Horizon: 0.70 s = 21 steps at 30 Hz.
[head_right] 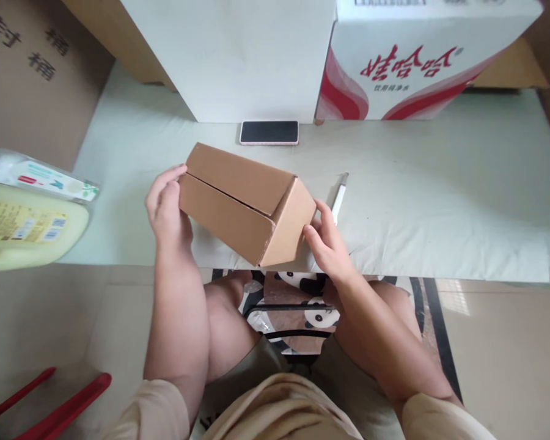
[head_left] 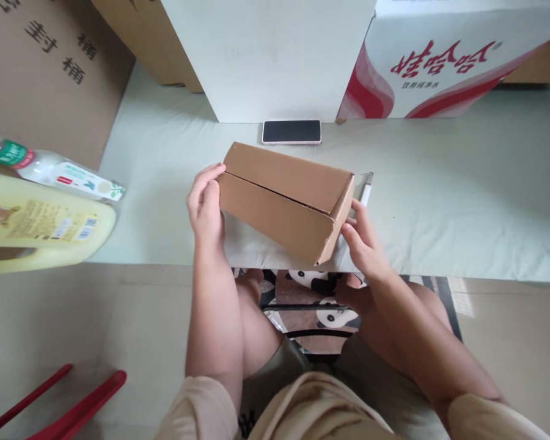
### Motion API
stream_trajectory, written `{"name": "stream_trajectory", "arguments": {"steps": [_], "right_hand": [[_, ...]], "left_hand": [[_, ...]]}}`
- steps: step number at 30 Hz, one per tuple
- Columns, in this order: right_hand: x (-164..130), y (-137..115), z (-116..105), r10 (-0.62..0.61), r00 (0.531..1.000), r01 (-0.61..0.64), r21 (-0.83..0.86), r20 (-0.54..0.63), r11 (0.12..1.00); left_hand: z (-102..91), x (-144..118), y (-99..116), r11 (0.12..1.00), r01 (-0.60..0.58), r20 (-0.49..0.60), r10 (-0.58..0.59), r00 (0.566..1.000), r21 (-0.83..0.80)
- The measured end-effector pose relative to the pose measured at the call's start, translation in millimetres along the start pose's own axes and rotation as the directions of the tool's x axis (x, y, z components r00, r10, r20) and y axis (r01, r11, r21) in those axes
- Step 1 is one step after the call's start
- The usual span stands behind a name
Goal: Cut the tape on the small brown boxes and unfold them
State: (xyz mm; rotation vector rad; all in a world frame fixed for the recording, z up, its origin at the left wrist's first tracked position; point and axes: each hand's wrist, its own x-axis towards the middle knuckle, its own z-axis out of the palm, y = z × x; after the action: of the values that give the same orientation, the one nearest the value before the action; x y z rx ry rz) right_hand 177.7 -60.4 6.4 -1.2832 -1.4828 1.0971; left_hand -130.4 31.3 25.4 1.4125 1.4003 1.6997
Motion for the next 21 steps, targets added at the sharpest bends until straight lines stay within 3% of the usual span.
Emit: {"name": "stream_trajectory", "arguments": {"steps": [2, 4, 6, 9, 14, 17, 21], "right_hand": [[-1.2, -1.7, 2.2, 0.027, 0.999, -0.024, 0.099, -0.030, 0.995], [-3.1, -4.0, 4.2, -0.052, 0.993, 0.066, 0.143, -0.102, 0.988], [-5.2, -6.8, 5.7, -0.166, 0.975, 0.185, 0.127, -0.147, 0.974], [-7.3, -10.9, 5.8, -0.291, 0.954, 0.290, -0.031, -0.075, 0.957], [-5.8, -9.5, 1.6, -0.433, 0.900, 0.434, -0.222, 0.058, 0.873], [-5.6, -3.6, -0.9, -0.443, 0.895, 0.440, -0.233, 0.041, 0.867], [-8.3, -2.4, -3.5, -0.451, 0.892, 0.438, -0.286, 0.026, 0.852]], "left_hand": [[4.4, -2.7, 4.4, 0.996, 0.093, -0.032, -0.094, 0.995, -0.014], [12.5, -6.1, 7.2, 0.969, 0.242, -0.059, -0.244, 0.968, -0.038], [22.5, -10.3, 7.0, 0.906, 0.416, -0.028, -0.419, 0.908, -0.074], [37.1, -17.5, 3.1, 0.792, 0.595, 0.139, -0.579, 0.803, -0.138], [49.1, -25.6, 0.3, 0.824, 0.541, 0.381, -0.453, 0.806, -0.167], [49.5, -28.2, 2.5, 0.819, 0.554, 0.445, -0.445, 0.777, -0.148], [47.6, -32.4, 9.0, 0.841, 0.540, 0.477, -0.490, 0.730, 0.037]]}}
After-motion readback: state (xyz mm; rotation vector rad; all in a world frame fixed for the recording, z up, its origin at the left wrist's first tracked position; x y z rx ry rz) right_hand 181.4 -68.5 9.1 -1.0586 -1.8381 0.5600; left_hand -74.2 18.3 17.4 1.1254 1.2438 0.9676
